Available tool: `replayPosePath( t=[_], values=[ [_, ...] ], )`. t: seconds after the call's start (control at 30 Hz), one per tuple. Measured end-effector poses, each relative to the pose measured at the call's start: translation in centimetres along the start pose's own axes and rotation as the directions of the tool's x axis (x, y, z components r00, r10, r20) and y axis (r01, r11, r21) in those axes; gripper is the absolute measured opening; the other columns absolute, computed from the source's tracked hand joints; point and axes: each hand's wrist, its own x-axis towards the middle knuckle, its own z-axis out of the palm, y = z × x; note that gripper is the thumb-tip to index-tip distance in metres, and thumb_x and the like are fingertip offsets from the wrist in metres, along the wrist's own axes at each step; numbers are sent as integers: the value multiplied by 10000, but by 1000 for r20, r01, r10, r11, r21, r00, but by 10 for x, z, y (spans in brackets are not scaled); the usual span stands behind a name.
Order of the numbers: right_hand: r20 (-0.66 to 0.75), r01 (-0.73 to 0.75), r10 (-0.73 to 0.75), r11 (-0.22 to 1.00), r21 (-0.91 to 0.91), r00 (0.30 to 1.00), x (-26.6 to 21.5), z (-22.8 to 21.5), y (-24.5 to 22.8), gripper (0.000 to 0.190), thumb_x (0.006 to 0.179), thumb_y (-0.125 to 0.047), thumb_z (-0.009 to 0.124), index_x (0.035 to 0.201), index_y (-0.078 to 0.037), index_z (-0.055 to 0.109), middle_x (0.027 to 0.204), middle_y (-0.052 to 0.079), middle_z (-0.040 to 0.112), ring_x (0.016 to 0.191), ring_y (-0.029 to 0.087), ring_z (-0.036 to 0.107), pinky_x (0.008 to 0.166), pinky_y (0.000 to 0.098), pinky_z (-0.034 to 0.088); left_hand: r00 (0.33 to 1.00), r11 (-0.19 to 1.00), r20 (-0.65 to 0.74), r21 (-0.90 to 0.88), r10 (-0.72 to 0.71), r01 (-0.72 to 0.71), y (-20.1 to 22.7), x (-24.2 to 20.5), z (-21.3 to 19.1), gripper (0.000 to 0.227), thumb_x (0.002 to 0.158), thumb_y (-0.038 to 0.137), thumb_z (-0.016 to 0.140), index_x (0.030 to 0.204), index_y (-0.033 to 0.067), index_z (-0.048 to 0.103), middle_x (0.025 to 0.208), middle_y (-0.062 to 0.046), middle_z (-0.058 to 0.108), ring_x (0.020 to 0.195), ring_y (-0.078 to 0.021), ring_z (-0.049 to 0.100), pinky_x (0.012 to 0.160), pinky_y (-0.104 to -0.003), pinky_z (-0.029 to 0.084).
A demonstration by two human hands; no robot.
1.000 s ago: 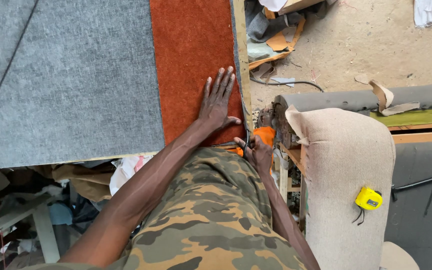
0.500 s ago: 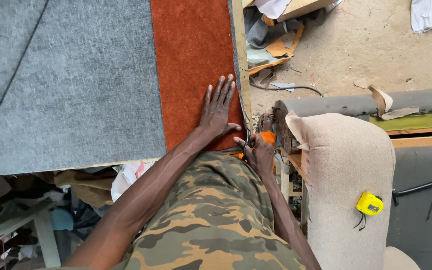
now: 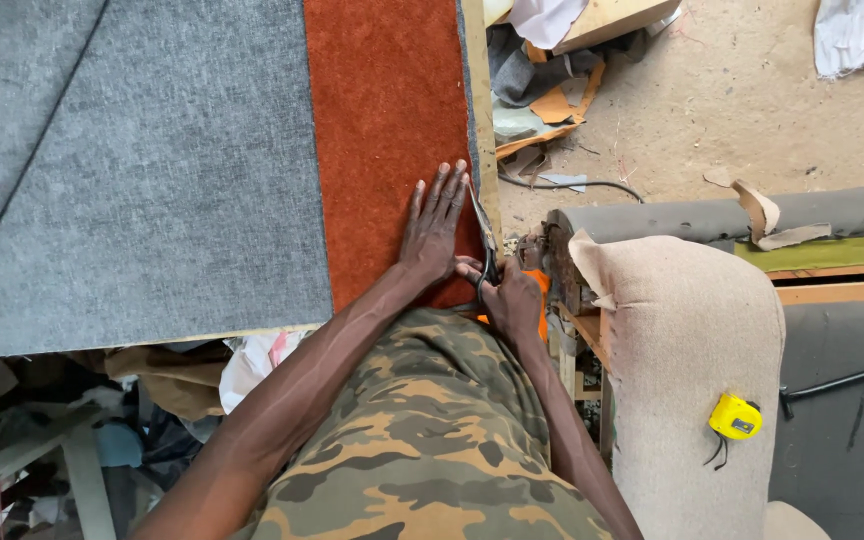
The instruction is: The person cuts a large piece of light gray fabric on a wooden board using scissors. They then place a piece of orange fabric on the board, smooth it out, and trim the edges with scissors.
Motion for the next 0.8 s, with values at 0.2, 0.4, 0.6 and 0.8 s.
replayPosePath(
  t=[0.2,0.4,0.6,0.8],
  values=[
    [-13,-28,28,1000,-13,1000,0,16,18,453,883,-529,763,840,-144,529,585,193,591,660,457,673,609,529,491,1000,999,-29,-40,-9,7,-1,0,0,1534,577,630,918,1668,73,-5,1752,-92,-90,1618,-263,-92,1316,-459,-60],
    [83,-30,28,999,20,996,14,-14,-7,371,865,-423,785,907,-122,571,626,200,642,718,469,693,628,549,518,999,1000,-39,12,-17,17,-6,4,10,1573,501,619,918,1661,45,23,1750,-115,-74,1619,-265,-86,1323,-441,-43],
    [49,-82,80,996,42,996,22,8,-6,379,863,-405,791,856,-85,588,623,240,627,736,501,683,650,553,498,996,1000,-91,-13,-3,2,-10,4,16,1357,644,452,867,1674,75,67,1762,-78,-35,1626,-244,-28,1312,-430,17],
    [93,-120,114,991,66,989,25,-13,-27,450,905,-489,784,873,-70,623,665,232,664,776,467,709,681,495,539,997,1000,-75,-13,-7,6,-11,5,17,1354,625,388,834,1678,84,40,1762,-65,-75,1627,-242,-64,1310,-436,2]
  ],
)
